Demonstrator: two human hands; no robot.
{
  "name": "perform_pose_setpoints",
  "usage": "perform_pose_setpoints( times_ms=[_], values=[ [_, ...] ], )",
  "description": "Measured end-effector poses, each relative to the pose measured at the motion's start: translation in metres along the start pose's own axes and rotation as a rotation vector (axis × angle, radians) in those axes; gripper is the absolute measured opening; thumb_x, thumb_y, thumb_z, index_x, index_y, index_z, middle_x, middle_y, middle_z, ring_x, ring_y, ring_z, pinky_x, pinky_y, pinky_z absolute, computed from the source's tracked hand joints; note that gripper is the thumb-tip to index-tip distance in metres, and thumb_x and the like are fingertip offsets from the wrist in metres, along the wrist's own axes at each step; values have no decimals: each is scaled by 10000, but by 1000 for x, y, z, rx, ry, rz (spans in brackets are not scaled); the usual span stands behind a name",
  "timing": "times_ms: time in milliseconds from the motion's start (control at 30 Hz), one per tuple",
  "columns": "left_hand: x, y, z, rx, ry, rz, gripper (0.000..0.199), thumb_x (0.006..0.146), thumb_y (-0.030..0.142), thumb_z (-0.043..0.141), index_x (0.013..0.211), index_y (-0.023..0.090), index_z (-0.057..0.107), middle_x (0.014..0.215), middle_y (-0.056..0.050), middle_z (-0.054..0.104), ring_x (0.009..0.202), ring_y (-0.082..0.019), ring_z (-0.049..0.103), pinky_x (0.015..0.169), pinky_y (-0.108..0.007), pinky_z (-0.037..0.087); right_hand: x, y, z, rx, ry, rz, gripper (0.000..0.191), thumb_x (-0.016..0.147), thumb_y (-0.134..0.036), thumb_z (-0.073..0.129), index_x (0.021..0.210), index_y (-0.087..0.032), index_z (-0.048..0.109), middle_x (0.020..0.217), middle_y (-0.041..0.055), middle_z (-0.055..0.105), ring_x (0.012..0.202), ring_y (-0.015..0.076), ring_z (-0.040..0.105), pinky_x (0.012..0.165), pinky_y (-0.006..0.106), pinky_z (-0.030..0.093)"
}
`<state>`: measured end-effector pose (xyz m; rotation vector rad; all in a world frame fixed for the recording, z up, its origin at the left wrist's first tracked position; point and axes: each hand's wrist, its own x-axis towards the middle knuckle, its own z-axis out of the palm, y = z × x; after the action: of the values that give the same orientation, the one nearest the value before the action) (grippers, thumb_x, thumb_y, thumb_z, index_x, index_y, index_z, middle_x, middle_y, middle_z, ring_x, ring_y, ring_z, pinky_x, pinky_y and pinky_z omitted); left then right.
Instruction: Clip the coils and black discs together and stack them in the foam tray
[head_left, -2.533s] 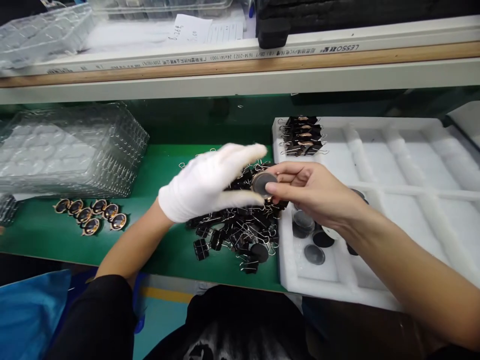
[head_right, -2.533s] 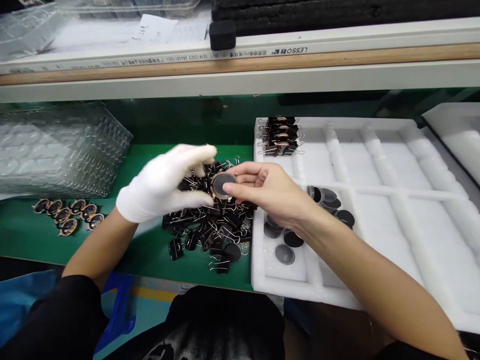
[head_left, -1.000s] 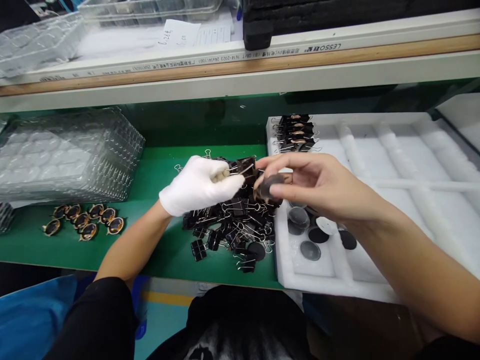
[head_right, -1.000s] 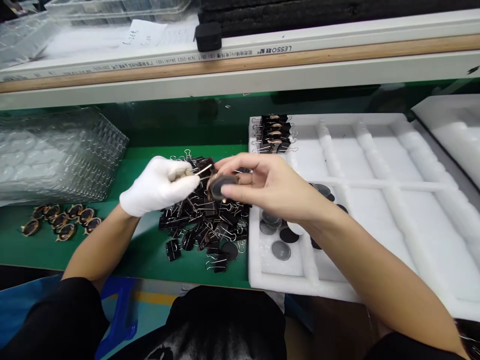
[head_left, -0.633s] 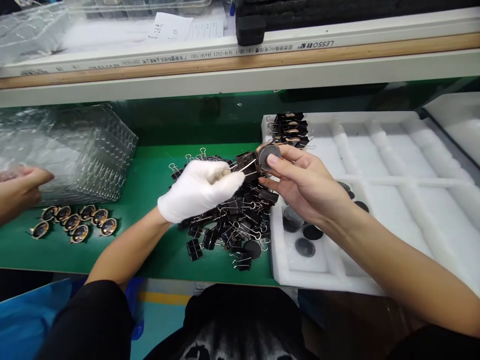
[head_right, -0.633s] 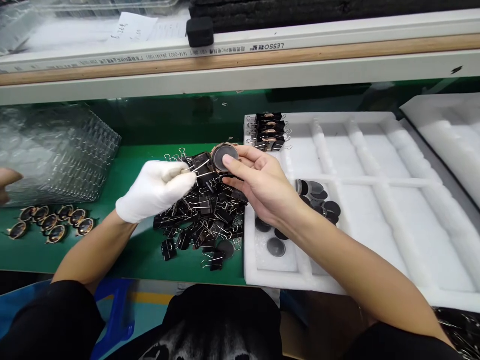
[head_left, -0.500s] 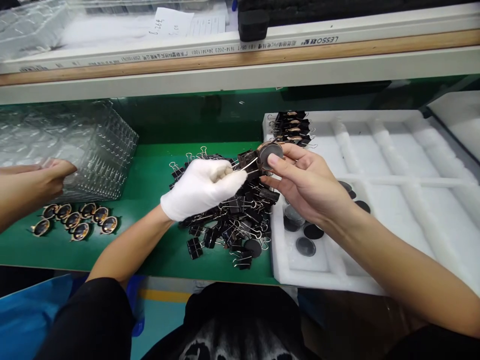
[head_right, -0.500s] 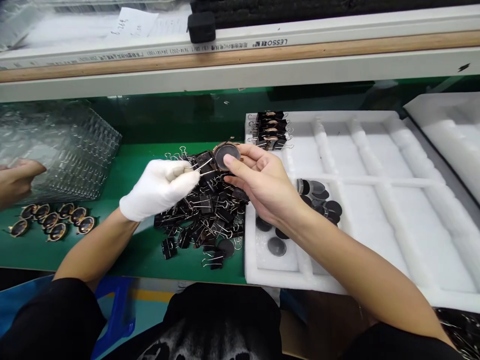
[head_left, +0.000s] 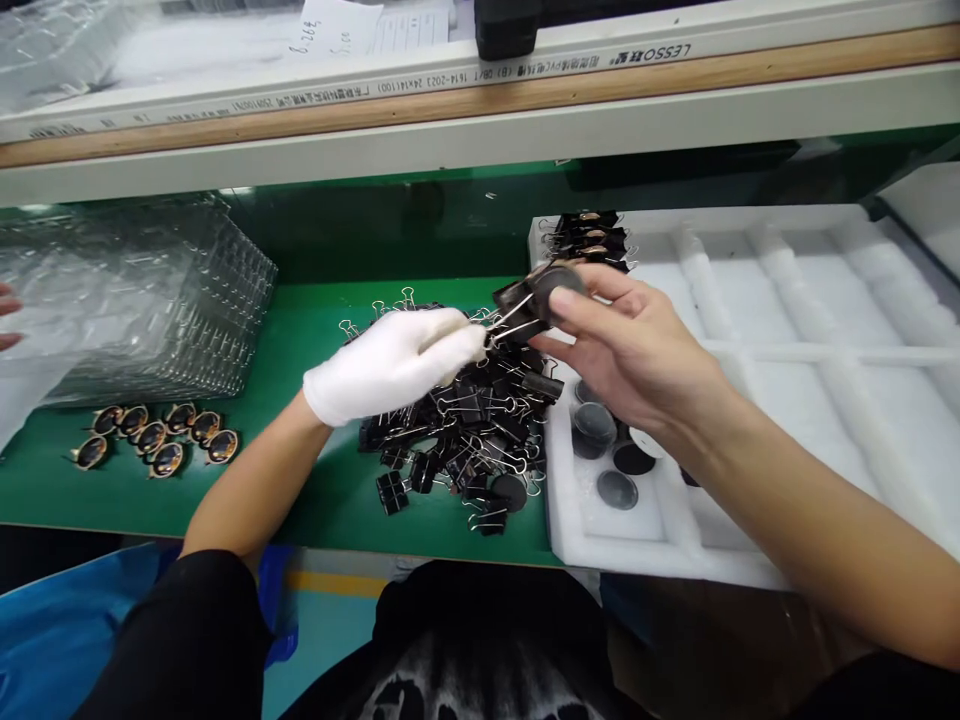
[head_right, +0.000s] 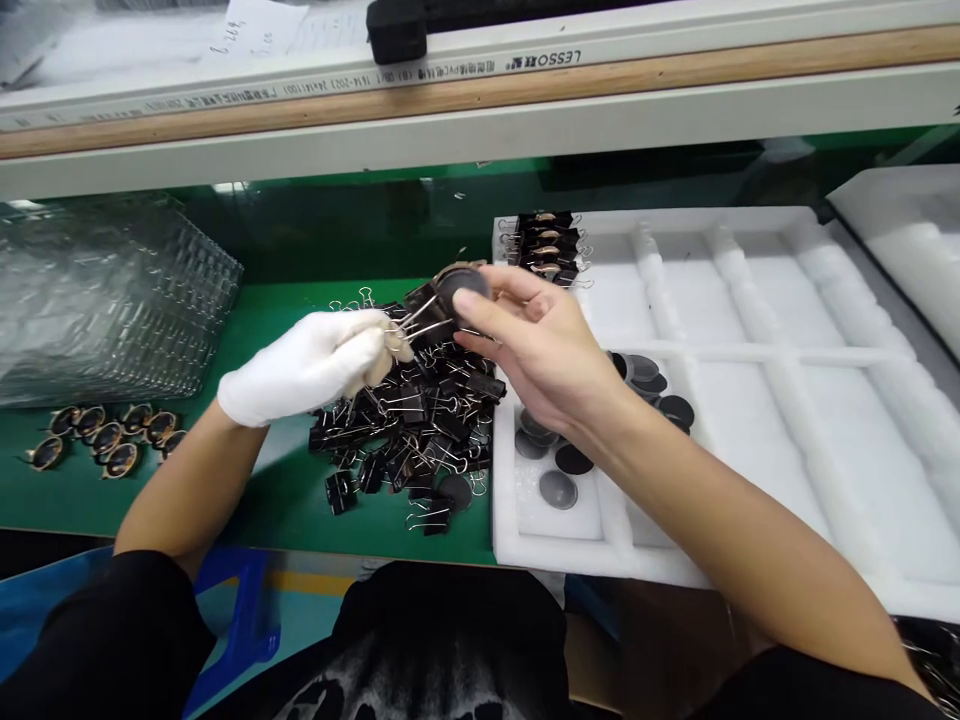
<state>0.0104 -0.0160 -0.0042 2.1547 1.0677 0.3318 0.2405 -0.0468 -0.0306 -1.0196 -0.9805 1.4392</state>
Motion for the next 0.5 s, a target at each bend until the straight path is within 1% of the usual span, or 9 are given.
perform_pose_setpoints(
  times_ms=[67, 133, 233, 300, 367, 400, 500],
  values=[
    [-2, -5, -8, 189, -5, -3, 468, 1019, 553, 398, 894, 192, 669, 686, 17, 598, 602, -125, 510, 596, -281, 355, 3, -4, -3, 37, 32, -39, 187, 831, -434, 801, 952, -314, 722, 1123, 5, 726, 1166, 272, 661, 932, 452, 589],
    [-5, -8, -8, 430, 9, 16, 451, 984, 595, 483, 885, 204, 684, 737, 5, 626, 645, -141, 535, 611, -289, 334, 7, -6, -6, 79, 82, -22, 193, 866, -493, 740, 942, -318, 712, 1138, 9, 712, 1168, 278, 653, 907, 444, 587],
    [-11, -10, 4, 765, -35, 166, 411, 951, 590, 574, 949, 201, 705, 939, -57, 664, 801, -203, 599, 682, -320, 355, 10, -4, -8, 112, 129, 50, 223, 856, -523, 737, 926, -313, 704, 1140, 18, 697, 1119, 271, 655, 877, 430, 577],
    [-14, -10, 16, 952, -57, 244, 416, 964, 562, 573, 933, 166, 697, 996, -117, 645, 891, -268, 607, 740, -368, 375, 9, -1, -6, 73, 110, 71, 219, 859, -514, 736, 947, -317, 698, 1133, 18, 688, 1092, 268, 651, 856, 438, 572],
    [-16, -10, 24, 1060, -61, 265, 427, 980, 543, 551, 905, 143, 680, 986, -150, 624, 927, -313, 597, 767, -410, 378, 7, 0, -4, 4, 72, 64, 241, 874, -533, 713, 988, -322, 692, 1143, 24, 677, 1096, 276, 640, 837, 451, 571],
    [-16, -11, 26, 1074, -72, 266, 437, 985, 547, 538, 904, 140, 675, 977, -152, 616, 927, -319, 591, 768, -419, 376, 5, 1, -2, -23, 58, 59, 258, 876, -547, 704, 1000, -321, 691, 1152, 30, 673, 1102, 282, 633, 827, 453, 572],
    [-15, -13, 27, 1017, -106, 261, 433, 979, 565, 538, 947, 155, 672, 976, -131, 606, 915, -311, 582, 763, -421, 367, 1, -2, 3, -14, 60, 77, 272, 849, -546, 730, 983, -312, 691, 1177, 35, 663, 1102, 284, 617, 815, 442, 579]
  ],
)
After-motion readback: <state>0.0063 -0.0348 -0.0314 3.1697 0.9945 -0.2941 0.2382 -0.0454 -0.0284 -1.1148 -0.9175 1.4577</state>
